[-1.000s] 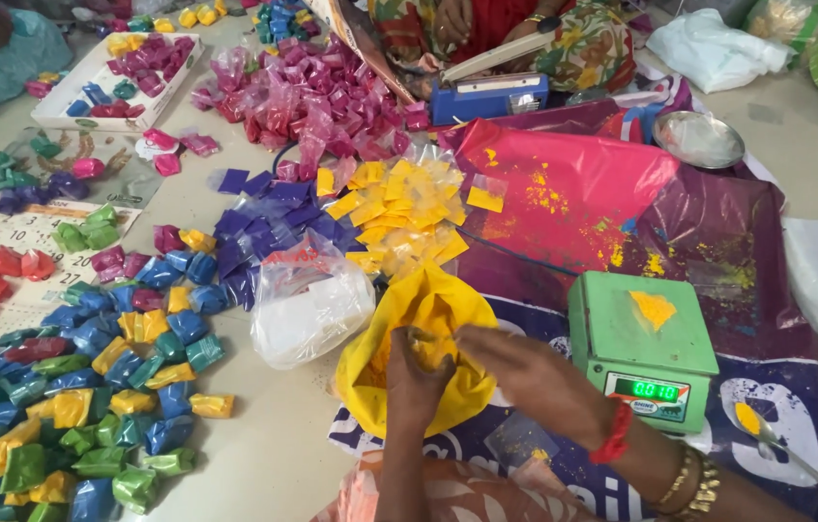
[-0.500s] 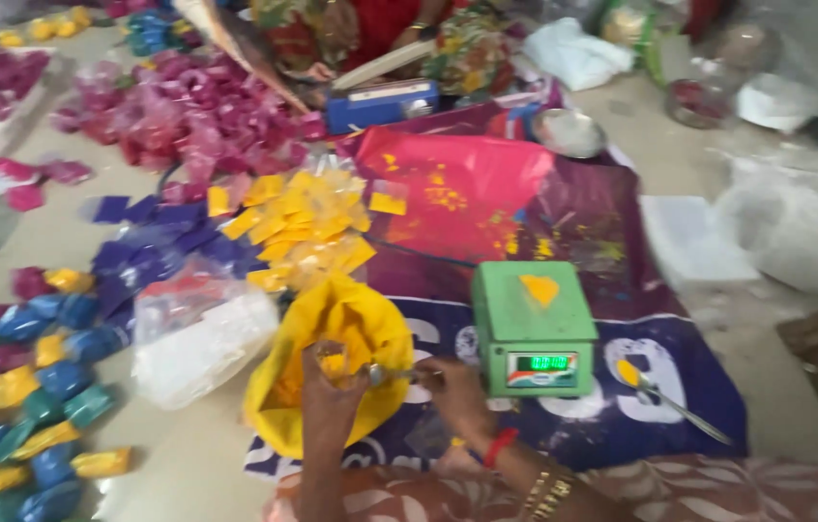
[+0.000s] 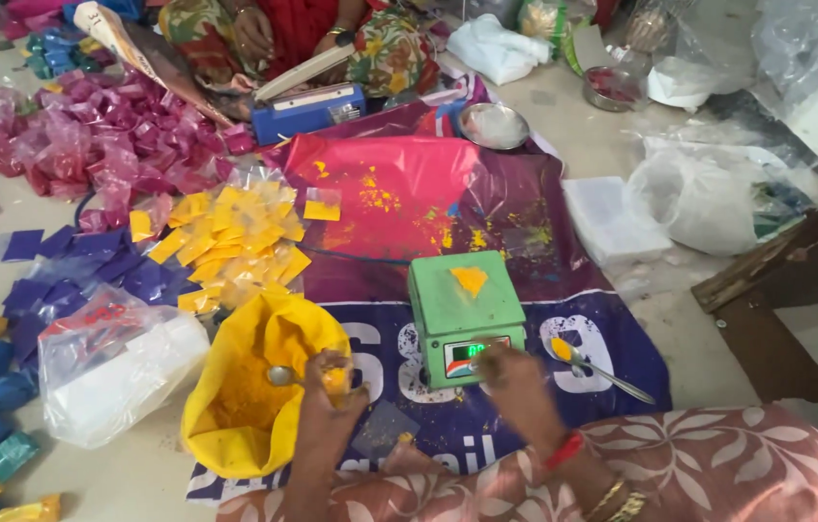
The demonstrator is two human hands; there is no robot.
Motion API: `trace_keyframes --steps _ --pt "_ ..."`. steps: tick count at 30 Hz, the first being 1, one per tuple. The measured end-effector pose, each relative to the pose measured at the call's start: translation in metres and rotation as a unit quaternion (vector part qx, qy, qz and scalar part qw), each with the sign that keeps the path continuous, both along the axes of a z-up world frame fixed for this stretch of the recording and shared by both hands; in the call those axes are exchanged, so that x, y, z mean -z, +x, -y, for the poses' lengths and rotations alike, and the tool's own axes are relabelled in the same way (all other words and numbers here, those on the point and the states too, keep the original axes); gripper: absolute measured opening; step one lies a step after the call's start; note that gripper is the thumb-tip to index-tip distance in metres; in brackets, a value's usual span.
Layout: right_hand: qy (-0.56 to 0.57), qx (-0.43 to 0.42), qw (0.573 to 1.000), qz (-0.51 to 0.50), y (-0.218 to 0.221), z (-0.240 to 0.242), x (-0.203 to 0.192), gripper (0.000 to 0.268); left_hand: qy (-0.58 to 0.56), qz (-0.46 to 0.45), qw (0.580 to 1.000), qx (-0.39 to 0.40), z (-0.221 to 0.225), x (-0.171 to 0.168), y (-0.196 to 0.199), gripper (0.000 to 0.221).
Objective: The person measures yellow pigment powder with a digital scale and uses a spoon to transfer it into small plastic bags.
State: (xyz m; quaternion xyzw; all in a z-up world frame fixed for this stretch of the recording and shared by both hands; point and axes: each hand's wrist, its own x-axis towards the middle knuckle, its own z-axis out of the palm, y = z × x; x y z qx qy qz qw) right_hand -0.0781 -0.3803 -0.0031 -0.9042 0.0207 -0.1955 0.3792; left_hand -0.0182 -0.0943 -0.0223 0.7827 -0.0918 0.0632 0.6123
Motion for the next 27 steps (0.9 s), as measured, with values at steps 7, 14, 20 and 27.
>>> trace_keyframes --steps 7,14,20,27 --pt "-0.070 0.082 0.994 0.011 0.020 0.062 -0.070 0.034 -0.347 -0.145 0.927 0.011 0.056 -0.034 0.002 0.048" --pt "-0.282 -0.075 0.956 0.030 0.090 0.059 -0.060 0.062 -0.438 -0.143 0.887 -0.008 0.077 -0.020 0.016 0.041" --pt "-0.344 -0.035 0.938 -0.012 0.127 0.069 -0.012 0.031 -0.391 -0.128 0.911 -0.011 0.055 -0.021 0.020 0.038" --pt "-0.221 -0.035 0.974 0.036 0.202 0.058 -0.024 0.016 -0.360 -0.119 0.925 0.020 0.047 -0.027 0.032 0.038"
